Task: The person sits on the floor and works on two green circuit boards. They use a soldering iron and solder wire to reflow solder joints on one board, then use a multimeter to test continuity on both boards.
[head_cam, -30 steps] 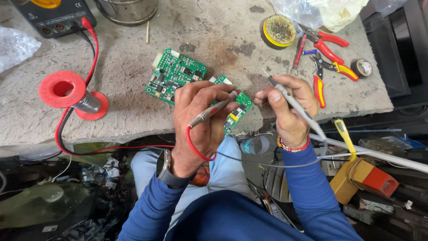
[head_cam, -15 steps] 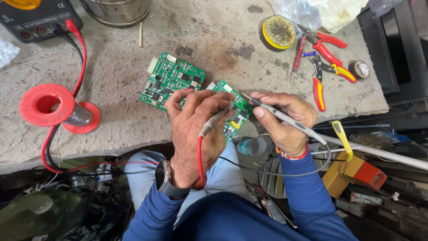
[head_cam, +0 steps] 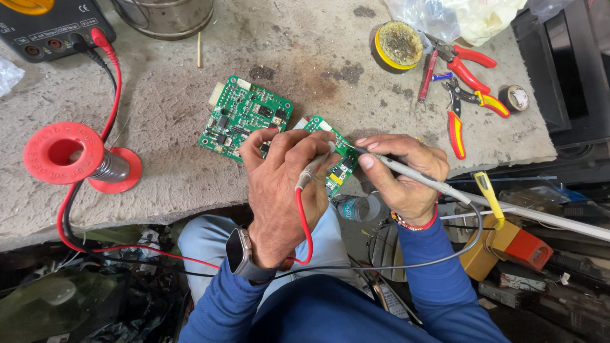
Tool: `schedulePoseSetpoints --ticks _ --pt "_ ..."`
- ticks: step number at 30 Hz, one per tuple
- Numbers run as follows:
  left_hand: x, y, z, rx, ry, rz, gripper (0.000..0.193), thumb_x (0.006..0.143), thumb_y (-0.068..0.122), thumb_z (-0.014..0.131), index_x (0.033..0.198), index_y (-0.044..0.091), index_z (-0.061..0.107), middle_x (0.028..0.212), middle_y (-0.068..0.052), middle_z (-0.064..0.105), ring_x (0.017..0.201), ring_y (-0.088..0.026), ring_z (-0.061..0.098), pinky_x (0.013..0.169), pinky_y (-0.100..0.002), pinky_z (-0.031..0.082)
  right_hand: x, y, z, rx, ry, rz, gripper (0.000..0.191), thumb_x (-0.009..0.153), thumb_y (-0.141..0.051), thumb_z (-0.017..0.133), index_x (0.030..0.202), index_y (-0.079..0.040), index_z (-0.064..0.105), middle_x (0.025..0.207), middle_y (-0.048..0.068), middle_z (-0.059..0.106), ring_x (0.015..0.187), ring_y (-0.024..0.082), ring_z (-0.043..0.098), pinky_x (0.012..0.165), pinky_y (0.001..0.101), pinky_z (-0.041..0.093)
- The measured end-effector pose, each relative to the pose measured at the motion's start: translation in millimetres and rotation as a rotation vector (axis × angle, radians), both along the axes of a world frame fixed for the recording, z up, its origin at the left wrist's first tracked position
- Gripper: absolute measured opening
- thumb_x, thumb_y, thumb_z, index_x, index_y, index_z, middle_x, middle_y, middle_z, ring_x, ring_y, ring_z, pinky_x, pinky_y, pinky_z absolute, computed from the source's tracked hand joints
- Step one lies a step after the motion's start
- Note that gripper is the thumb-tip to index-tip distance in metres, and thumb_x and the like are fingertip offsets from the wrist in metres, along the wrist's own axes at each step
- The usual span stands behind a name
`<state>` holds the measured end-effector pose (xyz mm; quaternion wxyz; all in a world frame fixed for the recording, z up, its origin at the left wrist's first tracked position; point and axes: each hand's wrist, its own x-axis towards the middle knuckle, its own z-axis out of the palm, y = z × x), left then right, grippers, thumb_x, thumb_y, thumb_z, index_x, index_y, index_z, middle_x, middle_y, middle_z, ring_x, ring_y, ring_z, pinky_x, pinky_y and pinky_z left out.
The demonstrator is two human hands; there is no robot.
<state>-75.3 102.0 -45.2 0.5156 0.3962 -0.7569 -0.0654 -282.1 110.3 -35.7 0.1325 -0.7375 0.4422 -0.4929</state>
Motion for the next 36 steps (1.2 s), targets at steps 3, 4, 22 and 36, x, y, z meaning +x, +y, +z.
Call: schedulePoseSetpoints --ticks 3,4,22,36 --pt "-0.4 -0.8 0.1 -0.024 -0.023 0.011 0.01 0.094 0.009 0.074 0.104 0.012 0.07 0.117 0.003 0.066 0.114 -0.019 0.061 0.106 -0.049 0.037 0.2 -0.2 0.5 -0.011 0.019 -0.005 0.015 0.093 0.0 0.077 0.104 0.0 0.067 0.104 0.017 0.077 0.095 0.023 0.078 0.084 0.0298 0.062" --pt "-0.2 -1.2 0.1 -0.026 -0.033 0.012 0.012 0.093 0.009 0.074 0.104 0.012 0.071 0.117 0.003 0.065 0.114 -0.019 0.061 0.106 -0.049 0.037 0.2 -0.5 0.6 -0.017 0.028 -0.007 0.015 0.093 0.0 0.077 0.104 -0.001 0.067 0.104 0.017 0.077 0.094 0.023 0.078 0.084 0.0298 0.062" --pt "-2.0 -0.7 1.3 0.012 0.022 0.001 0.013 0.095 0.01 0.076 0.105 0.009 0.069 0.114 0.004 0.066 0.111 -0.018 0.063 0.107 -0.05 0.038 0.9 -0.6 0.5 -0.005 0.018 -0.009 0.015 0.093 0.0 0.078 0.104 -0.001 0.067 0.104 0.017 0.077 0.094 0.022 0.079 0.083 0.0288 0.063" --pt "-1.7 -0.8 -2.5 -0.004 0.011 -0.003 0.016 0.091 0.008 0.074 0.106 0.012 0.071 0.116 0.004 0.066 0.112 -0.019 0.063 0.106 -0.05 0.038 0.1 -0.9 -0.4 -0.01 0.031 -0.015 0.015 0.093 0.0 0.078 0.104 -0.001 0.067 0.104 0.017 0.077 0.094 0.022 0.079 0.083 0.0287 0.062"
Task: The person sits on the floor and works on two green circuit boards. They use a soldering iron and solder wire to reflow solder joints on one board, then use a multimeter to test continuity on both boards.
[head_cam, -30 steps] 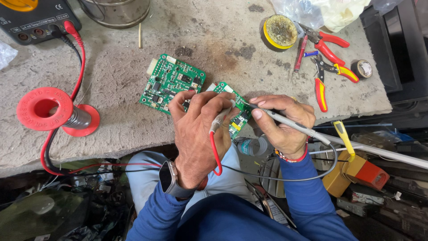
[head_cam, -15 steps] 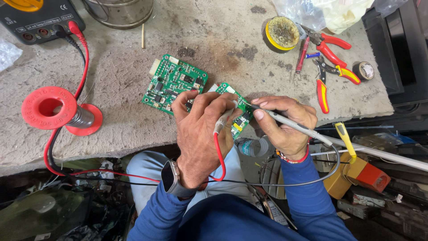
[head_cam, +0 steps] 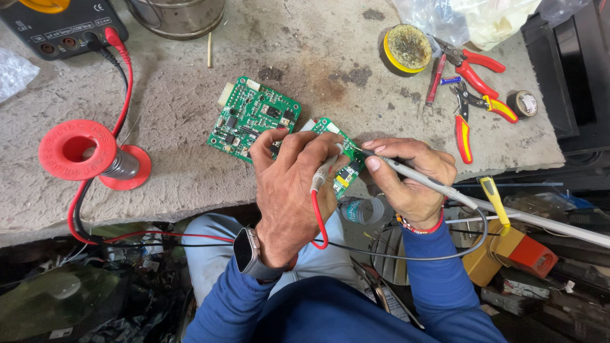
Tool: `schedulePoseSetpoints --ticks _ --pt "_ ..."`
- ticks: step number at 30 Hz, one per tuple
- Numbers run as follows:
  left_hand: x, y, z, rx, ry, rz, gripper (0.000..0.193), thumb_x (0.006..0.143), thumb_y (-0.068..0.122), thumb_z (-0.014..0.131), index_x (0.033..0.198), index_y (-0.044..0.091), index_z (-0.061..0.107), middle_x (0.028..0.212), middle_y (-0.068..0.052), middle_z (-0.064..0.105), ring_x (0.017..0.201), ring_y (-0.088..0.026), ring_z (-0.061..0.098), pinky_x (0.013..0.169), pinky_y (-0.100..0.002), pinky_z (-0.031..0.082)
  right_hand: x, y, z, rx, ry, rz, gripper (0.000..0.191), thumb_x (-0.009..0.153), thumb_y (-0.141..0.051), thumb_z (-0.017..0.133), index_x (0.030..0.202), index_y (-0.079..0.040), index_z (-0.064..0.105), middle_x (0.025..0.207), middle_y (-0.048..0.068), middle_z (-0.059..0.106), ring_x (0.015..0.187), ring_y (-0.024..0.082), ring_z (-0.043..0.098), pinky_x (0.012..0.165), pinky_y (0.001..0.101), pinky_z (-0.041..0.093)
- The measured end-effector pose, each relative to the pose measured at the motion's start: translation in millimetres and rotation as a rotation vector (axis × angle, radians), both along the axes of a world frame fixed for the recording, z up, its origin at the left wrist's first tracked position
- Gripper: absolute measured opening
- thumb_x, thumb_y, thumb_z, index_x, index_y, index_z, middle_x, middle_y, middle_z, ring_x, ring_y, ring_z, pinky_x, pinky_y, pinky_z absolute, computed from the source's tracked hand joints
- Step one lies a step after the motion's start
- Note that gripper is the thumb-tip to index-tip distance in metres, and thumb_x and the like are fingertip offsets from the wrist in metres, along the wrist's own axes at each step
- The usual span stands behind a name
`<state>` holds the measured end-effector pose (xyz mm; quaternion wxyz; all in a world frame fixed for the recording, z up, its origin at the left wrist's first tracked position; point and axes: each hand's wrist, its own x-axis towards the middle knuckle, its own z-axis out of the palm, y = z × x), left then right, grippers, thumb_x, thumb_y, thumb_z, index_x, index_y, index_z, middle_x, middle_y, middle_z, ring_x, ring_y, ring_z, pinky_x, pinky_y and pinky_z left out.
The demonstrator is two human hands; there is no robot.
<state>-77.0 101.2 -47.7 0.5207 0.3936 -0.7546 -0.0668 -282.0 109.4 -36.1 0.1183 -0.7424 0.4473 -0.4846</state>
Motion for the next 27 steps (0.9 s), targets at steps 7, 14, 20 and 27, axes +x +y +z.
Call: schedulePoseSetpoints --ticks 7,14,20,27 --pt "-0.5 -0.5 0.2 -0.002 0.014 -0.002 0.018 0.093 0.008 0.075 0.109 0.01 0.068 0.116 0.004 0.066 0.111 -0.018 0.063 0.107 -0.05 0.038 0.4 -0.4 1.3 -0.006 0.008 -0.001 0.015 0.092 0.0 0.078 0.102 -0.001 0.068 0.103 0.017 0.077 0.093 0.023 0.079 0.083 0.0289 0.062" --pt "1.6 -0.9 -0.3 0.006 -0.028 -0.002 0.016 0.089 0.008 0.072 0.104 0.013 0.073 0.116 0.003 0.065 0.112 -0.019 0.062 0.107 -0.05 0.037 -0.8 -1.2 2.1 -0.006 0.05 -0.009 0.015 0.09 -0.001 0.079 0.1 -0.001 0.068 0.102 0.017 0.077 0.094 0.023 0.079 0.081 0.0283 0.062" --pt "3.9 -2.4 1.4 -0.048 -0.054 -0.01 0.018 0.089 0.011 0.071 0.107 0.013 0.071 0.117 0.0 0.065 0.112 -0.022 0.061 0.107 -0.051 0.037 0.1 -0.3 2.1 0.019 0.024 -0.001 0.013 0.093 0.002 0.077 0.102 0.001 0.067 0.103 0.017 0.077 0.093 0.022 0.079 0.084 0.0284 0.062" --pt "2.5 -2.5 -10.4 0.004 0.002 0.021 0.029 0.092 0.01 0.063 0.121 0.008 0.058 0.114 -0.001 0.063 0.112 -0.023 0.062 0.111 -0.05 0.037 10.3 -3.0 3.7 0.056 -0.048 0.04 0.013 0.094 0.005 0.075 0.102 0.004 0.065 0.106 0.02 0.073 0.097 0.022 0.075 0.09 0.0305 0.061"
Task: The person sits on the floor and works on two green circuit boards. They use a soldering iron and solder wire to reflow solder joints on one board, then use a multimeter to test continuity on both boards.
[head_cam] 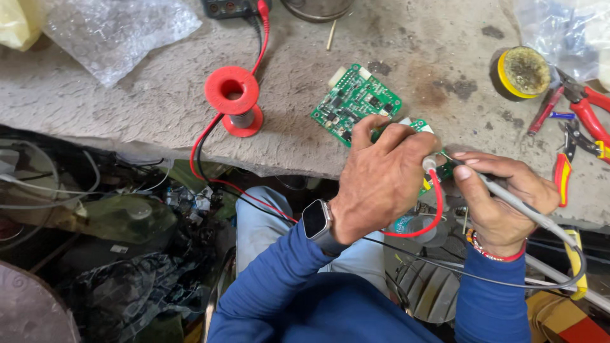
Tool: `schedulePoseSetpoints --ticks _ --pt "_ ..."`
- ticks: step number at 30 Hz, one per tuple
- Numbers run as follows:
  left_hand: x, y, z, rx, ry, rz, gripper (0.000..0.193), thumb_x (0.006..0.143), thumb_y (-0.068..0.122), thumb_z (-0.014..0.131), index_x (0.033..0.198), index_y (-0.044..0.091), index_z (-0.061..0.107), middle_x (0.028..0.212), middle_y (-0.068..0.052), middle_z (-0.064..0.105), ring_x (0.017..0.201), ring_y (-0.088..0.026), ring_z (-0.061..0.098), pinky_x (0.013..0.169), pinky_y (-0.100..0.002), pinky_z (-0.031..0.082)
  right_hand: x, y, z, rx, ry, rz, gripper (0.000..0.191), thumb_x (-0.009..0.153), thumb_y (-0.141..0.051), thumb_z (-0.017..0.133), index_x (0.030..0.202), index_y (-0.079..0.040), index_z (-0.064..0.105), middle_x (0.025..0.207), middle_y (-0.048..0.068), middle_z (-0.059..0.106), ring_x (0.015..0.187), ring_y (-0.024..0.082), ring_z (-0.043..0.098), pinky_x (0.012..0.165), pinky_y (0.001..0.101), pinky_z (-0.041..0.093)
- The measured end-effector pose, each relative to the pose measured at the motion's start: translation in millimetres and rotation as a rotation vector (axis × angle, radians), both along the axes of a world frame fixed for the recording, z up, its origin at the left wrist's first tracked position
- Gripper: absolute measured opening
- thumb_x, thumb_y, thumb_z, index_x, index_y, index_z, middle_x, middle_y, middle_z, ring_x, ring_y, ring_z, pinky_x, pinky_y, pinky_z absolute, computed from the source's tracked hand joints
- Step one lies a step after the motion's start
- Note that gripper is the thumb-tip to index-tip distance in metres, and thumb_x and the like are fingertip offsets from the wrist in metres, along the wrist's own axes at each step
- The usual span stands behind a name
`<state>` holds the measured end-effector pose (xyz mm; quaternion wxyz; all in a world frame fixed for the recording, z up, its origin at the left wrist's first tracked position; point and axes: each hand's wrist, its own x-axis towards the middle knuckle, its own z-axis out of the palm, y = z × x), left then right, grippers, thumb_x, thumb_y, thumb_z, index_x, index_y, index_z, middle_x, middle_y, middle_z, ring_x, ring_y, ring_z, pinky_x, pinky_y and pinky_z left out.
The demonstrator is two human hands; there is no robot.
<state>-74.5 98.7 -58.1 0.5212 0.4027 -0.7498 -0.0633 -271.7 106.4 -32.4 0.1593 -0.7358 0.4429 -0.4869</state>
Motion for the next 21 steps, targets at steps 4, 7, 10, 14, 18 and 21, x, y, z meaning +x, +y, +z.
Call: schedulePoseSetpoints --ticks 4,7,10,14,18,21 --pt "1.3 0.2 -1.4 -0.017 0.001 -0.004 0.032 0.095 0.01 0.062 0.126 0.008 0.053 0.114 -0.003 0.062 0.108 -0.024 0.061 0.112 -0.051 0.038 2.4 1.8 0.5 0.04 -0.059 0.003 0.013 0.097 0.005 0.076 0.105 0.004 0.067 0.103 0.019 0.074 0.097 0.02 0.075 0.092 0.029 0.061" --pt "5.2 -0.3 3.1 -0.054 0.01 -0.002 0.034 0.096 0.01 0.062 0.128 0.007 0.051 0.114 -0.004 0.061 0.109 -0.025 0.061 0.112 -0.051 0.037 3.8 -0.6 2.2 0.032 -0.052 0.003 0.013 0.096 0.006 0.077 0.105 0.005 0.068 0.104 0.019 0.074 0.097 0.02 0.075 0.092 0.0279 0.06" --pt "7.5 1.1 6.0 -0.044 0.017 -0.017 0.036 0.095 0.011 0.062 0.129 0.007 0.05 0.114 -0.004 0.062 0.109 -0.025 0.061 0.112 -0.051 0.037 2.4 -0.7 3.0 0.032 -0.04 0.029 0.011 0.096 0.007 0.076 0.104 0.006 0.068 0.105 0.019 0.074 0.098 0.019 0.075 0.093 0.0271 0.06" --pt "6.0 0.0 4.2 -0.021 0.009 -0.03 0.037 0.095 0.011 0.063 0.13 0.008 0.05 0.109 -0.004 0.063 0.109 -0.025 0.062 0.111 -0.051 0.038 -3.5 1.0 0.9 0.032 0.003 0.036 0.012 0.099 0.007 0.078 0.107 0.007 0.069 0.108 0.019 0.075 0.099 0.019 0.075 0.093 0.0261 0.06" --pt "4.6 -1.5 2.4 -0.031 0.006 -0.028 0.038 0.095 0.01 0.063 0.131 0.008 0.05 0.111 -0.004 0.064 0.108 -0.025 0.062 0.111 -0.052 0.038 -8.3 2.1 -0.6 0.026 0.074 0.029 0.012 0.1 0.006 0.079 0.107 0.006 0.069 0.108 0.019 0.075 0.099 0.019 0.076 0.092 0.0256 0.061" --pt "5.5 -1.1 4.1 -0.031 0.006 -0.029 0.038 0.095 0.01 0.064 0.13 0.008 0.05 0.113 -0.004 0.064 0.107 -0.025 0.062 0.111 -0.052 0.039 -8.4 1.2 1.0 0.026 0.101 0.031 0.012 0.099 0.005 0.079 0.107 0.005 0.07 0.107 0.018 0.075 0.098 0.019 0.076 0.09 0.0254 0.061"
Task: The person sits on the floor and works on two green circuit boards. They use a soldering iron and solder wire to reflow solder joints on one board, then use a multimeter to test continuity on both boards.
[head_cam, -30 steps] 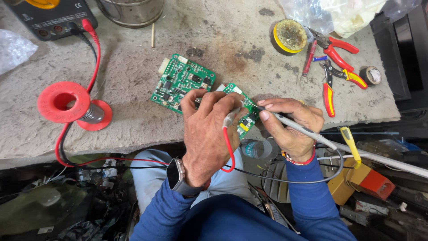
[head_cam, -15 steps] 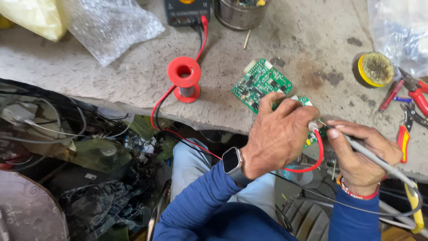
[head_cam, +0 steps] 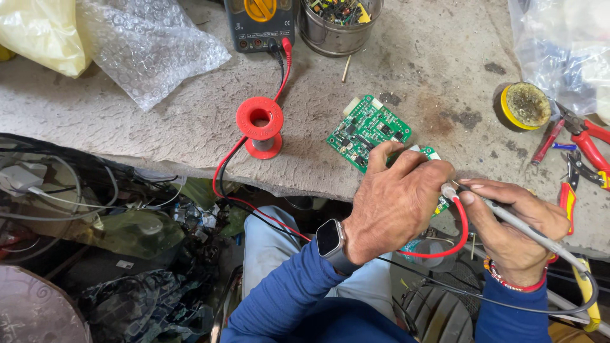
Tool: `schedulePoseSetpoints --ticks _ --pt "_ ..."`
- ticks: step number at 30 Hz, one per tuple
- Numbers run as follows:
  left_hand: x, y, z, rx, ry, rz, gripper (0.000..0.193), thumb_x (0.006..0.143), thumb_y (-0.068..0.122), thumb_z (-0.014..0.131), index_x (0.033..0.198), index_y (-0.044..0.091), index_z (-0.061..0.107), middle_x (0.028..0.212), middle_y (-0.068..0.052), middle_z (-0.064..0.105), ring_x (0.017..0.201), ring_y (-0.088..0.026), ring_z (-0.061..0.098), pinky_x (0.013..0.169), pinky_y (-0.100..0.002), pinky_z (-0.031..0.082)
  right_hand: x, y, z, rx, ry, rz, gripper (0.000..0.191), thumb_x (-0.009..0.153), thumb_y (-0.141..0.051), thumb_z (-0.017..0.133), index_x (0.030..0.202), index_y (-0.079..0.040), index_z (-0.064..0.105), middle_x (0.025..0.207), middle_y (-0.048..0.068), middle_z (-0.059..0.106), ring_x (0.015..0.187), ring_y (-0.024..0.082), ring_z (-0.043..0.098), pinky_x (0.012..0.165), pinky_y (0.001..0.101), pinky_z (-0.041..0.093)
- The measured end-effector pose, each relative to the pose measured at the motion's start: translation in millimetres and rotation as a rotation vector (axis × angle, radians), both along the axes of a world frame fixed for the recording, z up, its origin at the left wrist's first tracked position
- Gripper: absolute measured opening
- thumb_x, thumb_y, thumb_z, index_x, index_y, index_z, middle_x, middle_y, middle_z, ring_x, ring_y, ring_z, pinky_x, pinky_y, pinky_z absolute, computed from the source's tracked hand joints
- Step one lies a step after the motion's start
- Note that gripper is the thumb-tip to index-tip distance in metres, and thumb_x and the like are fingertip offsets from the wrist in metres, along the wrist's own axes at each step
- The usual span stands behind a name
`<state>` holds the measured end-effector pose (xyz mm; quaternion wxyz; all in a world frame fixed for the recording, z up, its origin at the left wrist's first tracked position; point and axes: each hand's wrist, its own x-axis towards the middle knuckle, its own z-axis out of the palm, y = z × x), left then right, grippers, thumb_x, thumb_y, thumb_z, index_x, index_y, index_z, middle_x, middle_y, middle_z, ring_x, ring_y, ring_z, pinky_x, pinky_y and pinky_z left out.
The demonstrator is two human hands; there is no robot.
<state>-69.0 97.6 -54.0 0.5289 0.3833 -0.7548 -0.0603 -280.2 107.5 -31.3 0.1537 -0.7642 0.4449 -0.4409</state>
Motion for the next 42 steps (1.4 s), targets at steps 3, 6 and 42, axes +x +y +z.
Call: schedulePoseSetpoints --ticks 3,6,42 --pt "0.5 -0.5 2.3 -0.008 -0.001 -0.003 0.038 0.094 0.01 0.064 0.129 0.008 0.05 0.113 -0.004 0.064 0.107 -0.025 0.062 0.11 -0.052 0.039 1.1 -2.5 4.0 0.006 0.026 -0.01 0.014 0.096 0.004 0.08 0.105 0.005 0.07 0.104 0.018 0.076 0.095 0.018 0.076 0.086 0.0252 0.061" --pt "0.1 -0.9 2.4 -0.003 -0.001 -0.009 0.037 0.093 0.01 0.065 0.128 0.008 0.051 0.113 -0.004 0.064 0.106 -0.025 0.063 0.11 -0.051 0.039 2.1 -5.3 9.3 0.002 0.059 0.001 0.014 0.094 0.003 0.08 0.103 0.005 0.07 0.102 0.017 0.075 0.093 0.018 0.076 0.084 0.025 0.061" --pt "0.7 1.1 4.0 0.006 0.001 0.007 0.039 0.092 0.006 0.066 0.128 0.012 0.053 0.111 -0.002 0.063 0.107 -0.025 0.061 0.11 -0.052 0.038 5.5 -6.5 26.0 0.074 0.078 -0.016 0.015 0.088 0.003 0.082 0.1 0.004 0.073 0.1 0.012 0.068 0.089 0.013 0.067 0.074 0.0211 0.053"
